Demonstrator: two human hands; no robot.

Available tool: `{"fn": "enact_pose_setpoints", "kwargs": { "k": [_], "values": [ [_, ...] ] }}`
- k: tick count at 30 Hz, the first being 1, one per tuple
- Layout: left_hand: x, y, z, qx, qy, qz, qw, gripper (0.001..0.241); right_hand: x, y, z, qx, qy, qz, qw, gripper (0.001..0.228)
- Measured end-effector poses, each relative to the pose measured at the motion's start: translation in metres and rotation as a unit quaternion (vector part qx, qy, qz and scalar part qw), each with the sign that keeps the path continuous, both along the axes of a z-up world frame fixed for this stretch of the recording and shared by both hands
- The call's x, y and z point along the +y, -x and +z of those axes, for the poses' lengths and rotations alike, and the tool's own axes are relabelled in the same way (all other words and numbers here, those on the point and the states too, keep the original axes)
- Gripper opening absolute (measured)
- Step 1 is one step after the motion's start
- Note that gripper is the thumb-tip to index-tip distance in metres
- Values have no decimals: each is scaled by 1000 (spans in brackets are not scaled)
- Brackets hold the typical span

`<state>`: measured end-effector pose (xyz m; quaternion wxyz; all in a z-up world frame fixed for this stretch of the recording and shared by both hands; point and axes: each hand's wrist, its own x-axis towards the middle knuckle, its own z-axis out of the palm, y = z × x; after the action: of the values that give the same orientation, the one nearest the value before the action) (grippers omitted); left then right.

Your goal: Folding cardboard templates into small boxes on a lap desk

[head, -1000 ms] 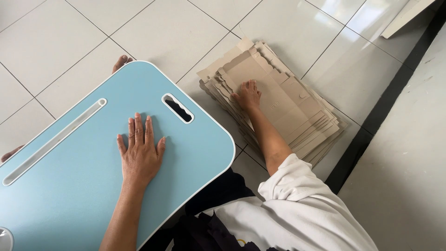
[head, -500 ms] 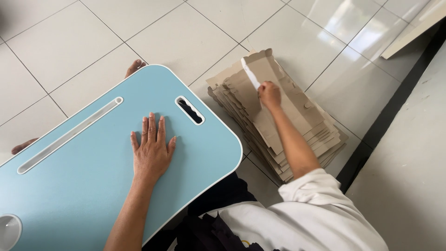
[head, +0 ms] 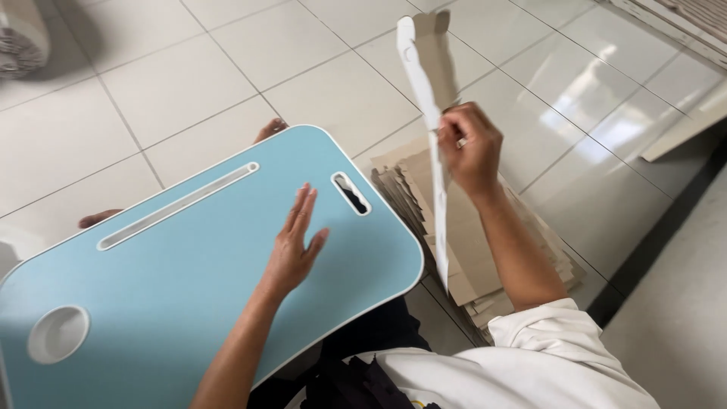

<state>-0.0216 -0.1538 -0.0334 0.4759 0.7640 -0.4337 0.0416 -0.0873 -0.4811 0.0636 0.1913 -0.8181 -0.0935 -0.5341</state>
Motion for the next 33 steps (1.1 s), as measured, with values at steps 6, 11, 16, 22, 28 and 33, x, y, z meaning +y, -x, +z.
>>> {"fn": "enact_pose_setpoints", "kwargs": {
  "k": [6, 11, 16, 22, 28, 33],
  "values": [
    [17, 17, 46, 344, 316, -160, 870, 89, 162, -38, 6, 113, 53, 276, 953, 19],
    [101, -49, -4, 280, 261, 101, 918, 68, 247, -28, 2, 329, 219, 363, 844, 23],
    [186, -91, -61, 254, 158, 240, 923, 61, 242, -12, -58, 390, 308, 470, 729, 59],
    [214, -44, -11, -2, -108, 371, 922, 71, 214, 24, -89, 484, 407, 360, 686, 115],
    [205, 86, -29, -140, -303, 59, 941, 79, 214, 40, -121, 429, 342, 303, 779, 115],
    [199, 141, -53, -132, -330, 130, 926, 85, 227, 46, -114, 422, 312, 318, 790, 87]
  ]
}}
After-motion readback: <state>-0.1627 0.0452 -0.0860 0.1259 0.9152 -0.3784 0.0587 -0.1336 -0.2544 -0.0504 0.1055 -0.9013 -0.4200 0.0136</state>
